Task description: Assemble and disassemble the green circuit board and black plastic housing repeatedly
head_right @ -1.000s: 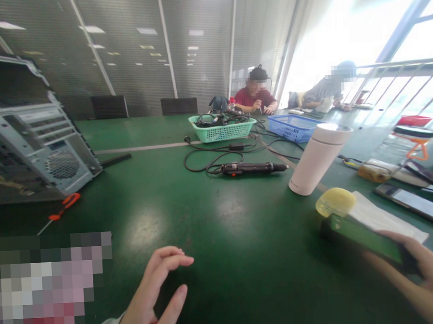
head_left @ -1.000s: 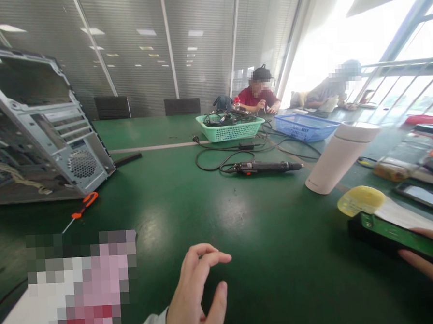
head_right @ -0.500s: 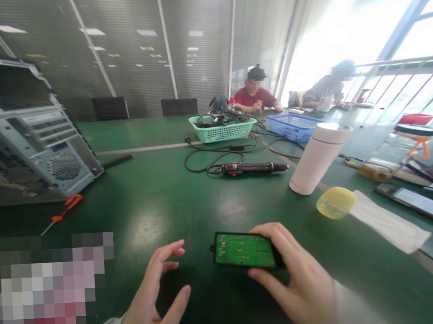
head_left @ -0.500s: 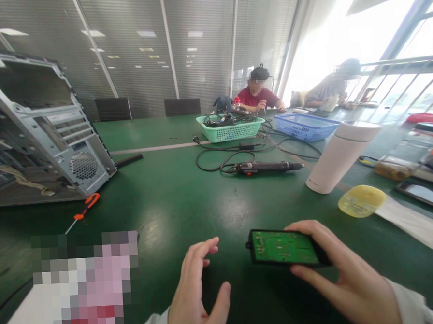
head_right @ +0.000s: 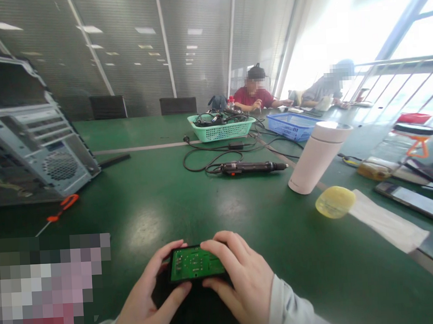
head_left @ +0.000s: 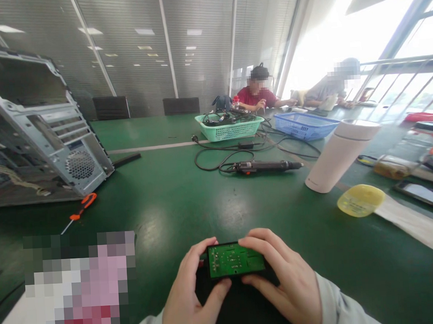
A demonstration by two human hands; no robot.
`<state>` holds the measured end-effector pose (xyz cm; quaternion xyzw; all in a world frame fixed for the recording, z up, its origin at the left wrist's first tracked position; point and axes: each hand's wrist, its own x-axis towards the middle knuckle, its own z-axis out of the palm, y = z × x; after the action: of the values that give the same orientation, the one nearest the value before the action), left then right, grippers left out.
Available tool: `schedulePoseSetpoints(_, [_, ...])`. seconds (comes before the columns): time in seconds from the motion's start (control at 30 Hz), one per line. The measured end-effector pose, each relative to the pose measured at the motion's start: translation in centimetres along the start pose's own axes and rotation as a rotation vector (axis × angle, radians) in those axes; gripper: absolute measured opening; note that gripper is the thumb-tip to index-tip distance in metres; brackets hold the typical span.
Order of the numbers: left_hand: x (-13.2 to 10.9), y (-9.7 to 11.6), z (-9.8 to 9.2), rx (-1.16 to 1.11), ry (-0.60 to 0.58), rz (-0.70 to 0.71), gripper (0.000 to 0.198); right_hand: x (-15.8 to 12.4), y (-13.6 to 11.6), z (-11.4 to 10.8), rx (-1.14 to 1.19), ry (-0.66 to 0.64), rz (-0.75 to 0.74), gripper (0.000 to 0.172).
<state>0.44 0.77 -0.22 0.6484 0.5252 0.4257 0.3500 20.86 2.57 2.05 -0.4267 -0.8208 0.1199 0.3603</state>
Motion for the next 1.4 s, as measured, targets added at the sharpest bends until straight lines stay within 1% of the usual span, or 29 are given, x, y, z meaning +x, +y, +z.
schedulePoseSetpoints(0.13, [-0.1, 0.0, -0.1, -0.033, -0.002, -0.011, 0.047, -0.1, -0.1, -0.2, 0.032, -0.036, 0.051, 0.045])
schedulePoseSetpoints(0.37, [-0.1, 0.2, -0.1, -0.088, 0.021, -0.032, 0.048, -0.2, 0.0, -0.1, 0.003, -0.051, 0.056, 0.041])
schedulePoseSetpoints(0.57, [-0.2, 0.4, -0.2, -0.128, 0.051, -0.006, 0.047, -0.1, -0.4, -0.4, 0.043, -0.076, 0.077, 0.035])
schedulePoseSetpoints(0.67, [-0.2, 0.2, -0.3, -0.144, 0.043, -0.017, 0.047, -0.1, -0.8, -0.5, 0.105, -0.071, 0.112, 0.034])
schedulePoseSetpoints(0.8, [-0.5, 0.3, -0.3, -0.163, 0.023, -0.052, 0.047, 0.0, -1.3, -0.6, 0.262, -0.076, 0.197, 0.030])
schedulePoseSetpoints(0.87, [-0.7, 0.6, -0.3, -0.171, 0.044, -0.059, 0.045, 0.2, -1.4, -0.5, 0.380, -0.060, 0.274, 0.029])
schedulePoseSetpoints(0.93, [-0.7, 0.5, -0.3, -0.183, 0.072, -0.064, 0.043, 0.3, -1.2, -0.5, 0.548, -0.040, 0.393, 0.033])
schedulePoseSetpoints(0.97, [-0.6, 0.2, -0.3, -0.194, 0.085, -0.070, 0.043, 0.4, -1.0, -0.4, 0.671, -0.045, 0.485, 0.037])
schedulePoseSetpoints(1.03, [0.0, -1.0, -0.6, -0.222, 0.095, -0.073, 0.047, 0.7, -0.7, -0.5, 0.999, -0.093, 0.739, 0.043])
schedulePoseSetpoints(1.07, [0.3, -1.8, -0.8, -0.241, 0.081, -0.063, 0.050, 0.8, -0.6, -0.5, 1.177, -0.139, 0.884, 0.044])
schedulePoseSetpoints(1.1, [0.7, -2.6, -1.0, -0.250, 0.040, -0.029, 0.054, 1.0, -0.5, -0.6, 1.342, -0.185, 1.016, 0.043])
schedulePoseSetpoints(1.13, [1.0, -3.2, -1.2, -0.247, 0.021, -0.016, 0.057, 1.2, -0.5, -0.8, 1.478, -0.216, 1.119, 0.042])
schedulePoseSetpoints(1.17, [1.3, -3.6, -1.3, -0.237, 0.018, -0.012, 0.057, 1.4, -0.4, -0.9, 1.580, -0.234, 1.192, 0.042])
schedulePoseSetpoints(1.23, [1.3, -3.5, -1.4, -0.224, 0.006, -0.012, 0.055, 1.8, -0.4, -1.2, 1.708, -0.235, 1.261, 0.045])
schedulePoseSetpoints(1.3, [0.9, -2.2, -1.1, -0.216, 0.027, -0.020, 0.051, 2.1, -0.4, -1.5, 1.780, -0.206, 1.290, 0.050])
schedulePoseSetpoints(1.33, [0.6, -1.4, -0.9, -0.203, 0.035, -0.064, 0.047, 2.3, -0.4, -1.6, 1.801, -0.190, 1.302, 0.051])
schedulePoseSetpoints(1.4, [0.0, 0.2, -0.5, -0.180, 0.152, -0.096, 0.043, 2.3, -0.2, -1.6, 1.809, -0.140, 1.326, 0.048])
